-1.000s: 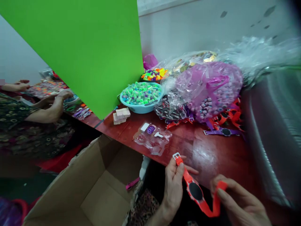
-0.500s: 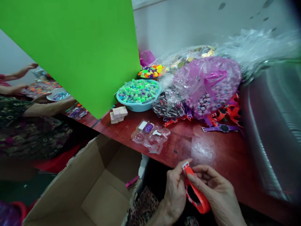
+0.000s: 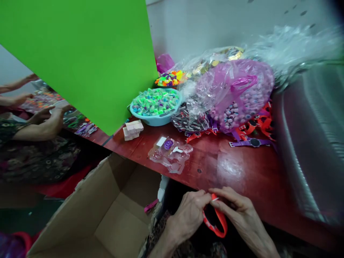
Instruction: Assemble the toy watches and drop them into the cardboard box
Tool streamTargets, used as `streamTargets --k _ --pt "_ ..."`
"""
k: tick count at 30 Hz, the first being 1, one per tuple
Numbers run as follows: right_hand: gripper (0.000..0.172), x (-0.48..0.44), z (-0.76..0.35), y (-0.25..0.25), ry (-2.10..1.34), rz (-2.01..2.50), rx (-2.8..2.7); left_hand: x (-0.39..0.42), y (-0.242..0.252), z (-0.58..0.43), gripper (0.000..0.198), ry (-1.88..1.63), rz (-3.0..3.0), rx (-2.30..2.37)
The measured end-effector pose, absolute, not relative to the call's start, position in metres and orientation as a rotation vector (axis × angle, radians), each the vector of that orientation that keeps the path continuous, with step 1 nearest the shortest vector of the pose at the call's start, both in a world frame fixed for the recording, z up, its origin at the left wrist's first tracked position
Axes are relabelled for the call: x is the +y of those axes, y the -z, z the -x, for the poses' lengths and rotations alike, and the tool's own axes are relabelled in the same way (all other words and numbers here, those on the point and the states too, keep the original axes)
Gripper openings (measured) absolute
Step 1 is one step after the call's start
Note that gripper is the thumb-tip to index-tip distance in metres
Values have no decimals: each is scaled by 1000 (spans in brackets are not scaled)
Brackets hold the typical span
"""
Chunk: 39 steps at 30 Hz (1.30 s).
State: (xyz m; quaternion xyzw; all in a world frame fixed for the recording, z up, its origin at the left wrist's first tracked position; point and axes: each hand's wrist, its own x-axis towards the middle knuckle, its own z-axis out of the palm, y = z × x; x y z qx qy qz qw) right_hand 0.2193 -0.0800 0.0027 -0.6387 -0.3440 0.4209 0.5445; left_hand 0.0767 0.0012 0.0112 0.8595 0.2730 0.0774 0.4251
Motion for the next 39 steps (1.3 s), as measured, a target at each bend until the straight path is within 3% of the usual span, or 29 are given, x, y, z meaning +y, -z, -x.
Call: streamTargets --k 3,8,15,20,25,33,39 --pt "11 -79 -223 -3 -1066 1417 -806 1 -17 -76 30 -198 -2019 628" --pt "15 -79 -230 2 -1315 1182 -525 -1 -20 -76 29 -312 -1885 679" --pt "27 -67 -250 4 -1089 995 22 -13 -7 -71 32 -439 -1829 804" --pt "25 -52 -242 -9 -1191 729 204 -21 -5 -80 24 -503 -1108 712" --pt "36 -49 -240 -19 -1280 527 248 -21 -4 -95 44 -346 -484 460" --pt "38 -54 -245 -25 -1310 325 280 -23 -28 -111 27 -322 -548 697" --pt "38 -54 -247 -13 -1243 391 251 -25 -33 -112 25 -402 -662 757"
